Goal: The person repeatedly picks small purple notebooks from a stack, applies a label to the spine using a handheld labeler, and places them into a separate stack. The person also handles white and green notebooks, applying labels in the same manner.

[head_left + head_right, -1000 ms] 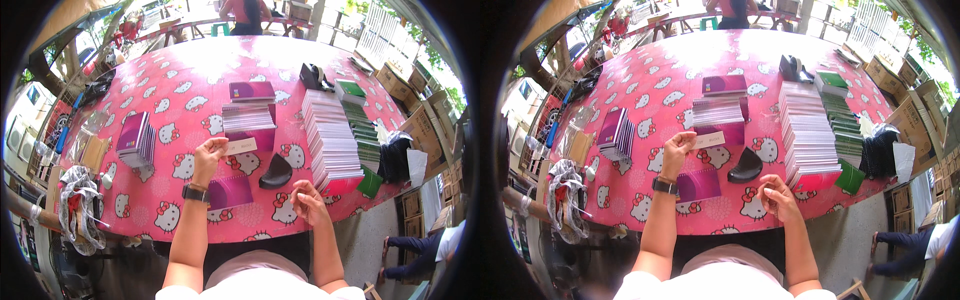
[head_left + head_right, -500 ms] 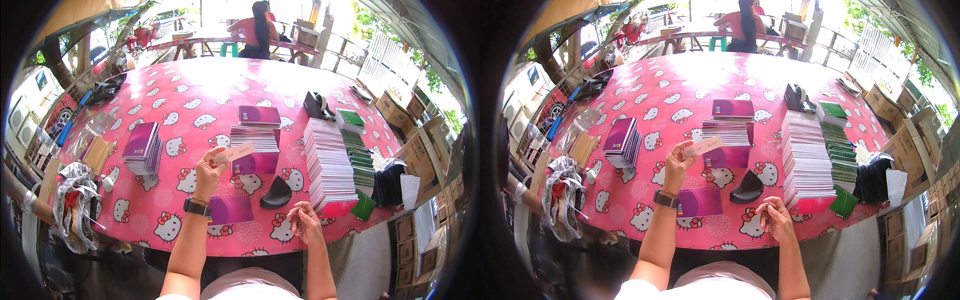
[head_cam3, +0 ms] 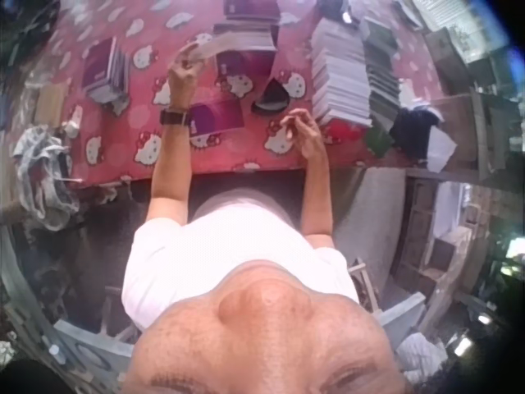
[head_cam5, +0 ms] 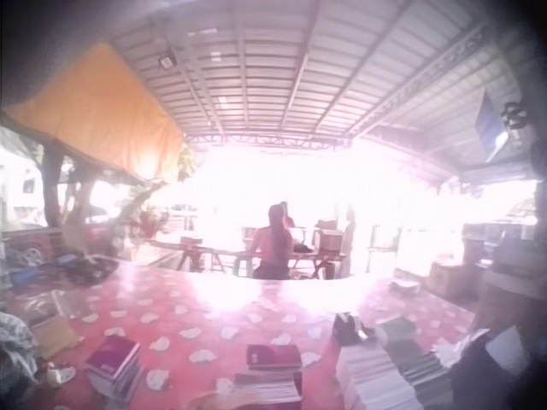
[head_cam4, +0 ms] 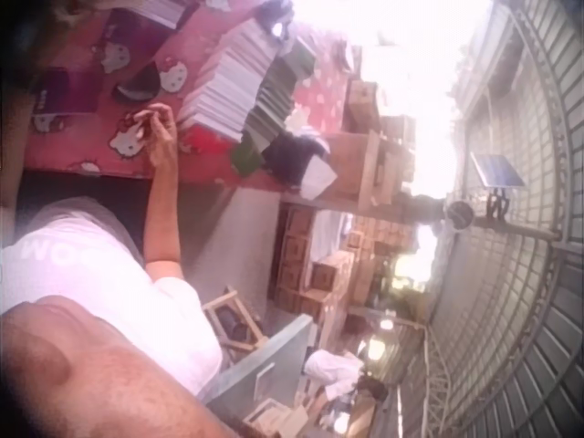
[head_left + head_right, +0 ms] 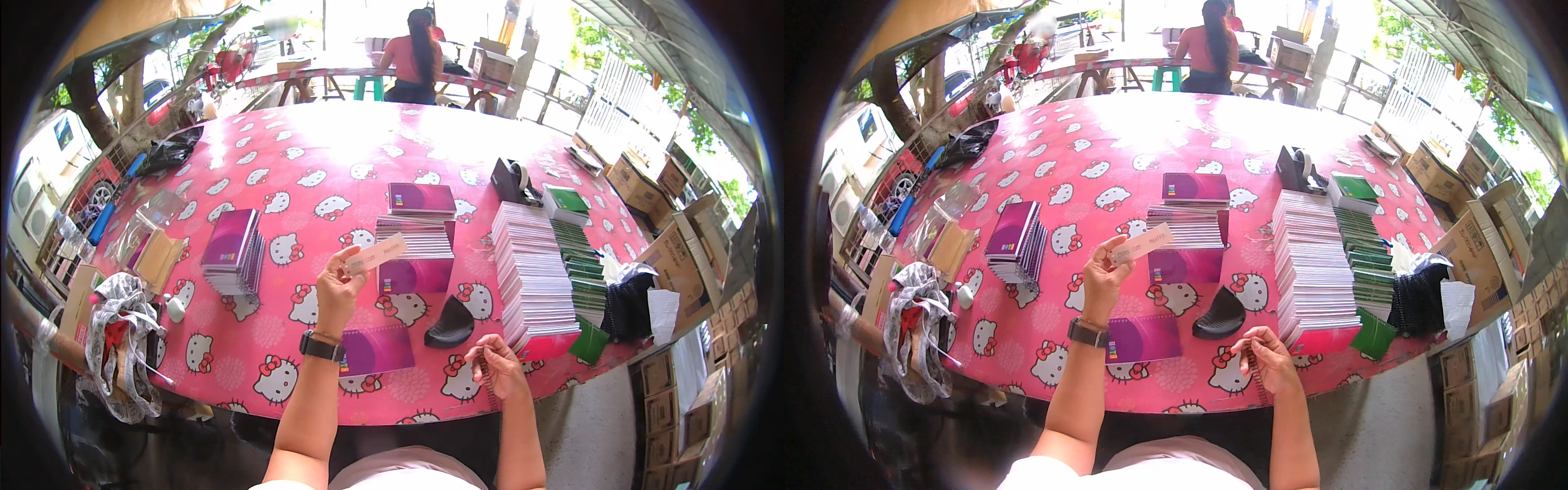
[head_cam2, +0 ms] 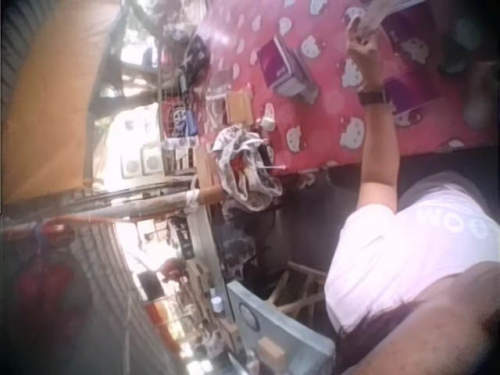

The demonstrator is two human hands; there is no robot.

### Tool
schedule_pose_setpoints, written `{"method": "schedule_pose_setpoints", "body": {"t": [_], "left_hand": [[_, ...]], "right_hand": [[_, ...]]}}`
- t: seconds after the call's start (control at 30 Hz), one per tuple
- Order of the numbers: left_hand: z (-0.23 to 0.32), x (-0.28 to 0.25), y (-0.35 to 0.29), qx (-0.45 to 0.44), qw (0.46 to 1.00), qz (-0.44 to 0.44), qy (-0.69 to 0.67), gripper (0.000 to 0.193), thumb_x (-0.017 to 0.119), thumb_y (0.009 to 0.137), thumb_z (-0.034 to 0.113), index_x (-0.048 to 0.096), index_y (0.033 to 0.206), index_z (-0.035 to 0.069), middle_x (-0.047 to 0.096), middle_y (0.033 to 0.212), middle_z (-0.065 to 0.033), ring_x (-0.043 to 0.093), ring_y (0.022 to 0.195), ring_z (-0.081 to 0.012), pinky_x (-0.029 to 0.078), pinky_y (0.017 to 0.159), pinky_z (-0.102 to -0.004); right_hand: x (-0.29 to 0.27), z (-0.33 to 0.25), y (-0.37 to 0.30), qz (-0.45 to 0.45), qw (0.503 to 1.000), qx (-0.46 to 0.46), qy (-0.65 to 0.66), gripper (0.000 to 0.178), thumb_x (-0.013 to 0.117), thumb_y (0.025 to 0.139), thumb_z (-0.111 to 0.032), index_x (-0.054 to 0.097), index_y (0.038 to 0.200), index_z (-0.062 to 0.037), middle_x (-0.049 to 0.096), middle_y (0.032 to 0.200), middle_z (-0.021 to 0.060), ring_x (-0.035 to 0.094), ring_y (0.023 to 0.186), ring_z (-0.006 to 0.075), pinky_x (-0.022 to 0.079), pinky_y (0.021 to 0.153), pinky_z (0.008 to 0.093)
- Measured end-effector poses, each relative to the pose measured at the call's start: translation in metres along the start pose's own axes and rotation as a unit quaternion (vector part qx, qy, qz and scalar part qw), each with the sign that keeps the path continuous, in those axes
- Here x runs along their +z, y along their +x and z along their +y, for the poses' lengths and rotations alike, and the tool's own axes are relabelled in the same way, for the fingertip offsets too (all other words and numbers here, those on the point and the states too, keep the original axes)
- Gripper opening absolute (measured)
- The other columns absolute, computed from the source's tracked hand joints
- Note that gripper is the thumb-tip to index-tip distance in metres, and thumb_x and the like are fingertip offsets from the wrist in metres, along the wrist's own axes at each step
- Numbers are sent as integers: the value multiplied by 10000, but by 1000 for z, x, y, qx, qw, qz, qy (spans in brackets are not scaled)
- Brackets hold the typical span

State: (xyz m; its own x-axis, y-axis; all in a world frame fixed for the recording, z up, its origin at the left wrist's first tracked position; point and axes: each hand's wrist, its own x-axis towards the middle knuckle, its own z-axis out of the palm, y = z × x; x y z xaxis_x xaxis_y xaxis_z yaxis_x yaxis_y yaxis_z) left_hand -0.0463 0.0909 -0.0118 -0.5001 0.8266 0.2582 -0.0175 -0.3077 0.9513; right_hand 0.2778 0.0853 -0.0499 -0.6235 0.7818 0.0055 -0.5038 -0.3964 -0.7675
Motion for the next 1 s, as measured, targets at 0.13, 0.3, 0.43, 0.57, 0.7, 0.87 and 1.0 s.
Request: {"method": "schedule_pose_setpoints", "body": {"t": [0.13, 0.3, 0.43, 0.57, 0.7, 0.87, 1.0], "left_hand": [[1, 2, -2, 17, 1000, 26, -3, 391, 645, 787, -41, 573, 1167, 20, 625, 914, -37, 566, 769, -65, 466, 637, -186], [-6, 2, -1, 16, 999, 18, -27, 402, 654, 793, -33, 558, 1179, 24, 618, 928, -35, 559, 765, -59, 461, 628, -182], [2, 2, -2, 30, 999, 15, -31, 391, 652, 799, -29, 555, 1173, 26, 619, 928, -32, 558, 772, -58, 462, 642, -184], [4, 8, -2, 56, 998, -1, -9, 371, 653, 810, -5, 561, 1168, 28, 616, 934, -14, 557, 787, -52, 468, 669, -194], [3, 7, -2, 63, 992, 2, 107, 366, 655, 828, 40, 563, 1181, 33, 607, 964, -6, 555, 800, -58, 465, 671, -203], [-20, -12, 14, 146, 984, 98, -25, 412, 641, 838, 23, 520, 1231, 28, 587, 950, -6, 517, 722, -55, 436, 624, -192], [-19, -28, 19, 58, 981, 164, -83, 416, 628, 840, 0, 507, 1235, 50, 568, 895, 1, 505, 656, -49, 428, 567, -168]], "right_hand": [[0, 1, 1, 11, 1000, 2, 20, 119, 479, 952, -127, 485, 1058, -72, 626, 943, 183, 637, 618, 194, 535, 514, 268], [0, -2, -2, 9, 999, 23, 24, 124, 477, 958, -147, 464, 1068, -92, 626, 907, 154, 637, 594, 193, 519, 484, 261], [4, 3, -1, 27, 1000, -1, 3, 165, 482, 960, -158, 460, 1103, -78, 614, 899, 134, 630, 615, 176, 502, 503, 246], [0, 2, -2, 14, 1000, 2, -19, 216, 483, 964, -180, 472, 1157, -86, 622, 889, 110, 624, 610, 149, 489, 497, 232], [-5, -1, -3, 23, 1000, 13, 0, 228, 471, 971, -196, 486, 1171, -89, 625, 888, 101, 617, 590, 125, 476, 461, 207], [-1, 6, -2, 33, 999, -11, -34, 216, 473, 972, -194, 490, 1154, -79, 633, 853, 75, 589, 558, 89, 428, 416, 187], [13, 6, -7, 56, 995, -31, -82, 197, 471, 972, -187, 489, 1129, -68, 624, 842, 71, 585, 558, 86, 447, 453, 199]]}}
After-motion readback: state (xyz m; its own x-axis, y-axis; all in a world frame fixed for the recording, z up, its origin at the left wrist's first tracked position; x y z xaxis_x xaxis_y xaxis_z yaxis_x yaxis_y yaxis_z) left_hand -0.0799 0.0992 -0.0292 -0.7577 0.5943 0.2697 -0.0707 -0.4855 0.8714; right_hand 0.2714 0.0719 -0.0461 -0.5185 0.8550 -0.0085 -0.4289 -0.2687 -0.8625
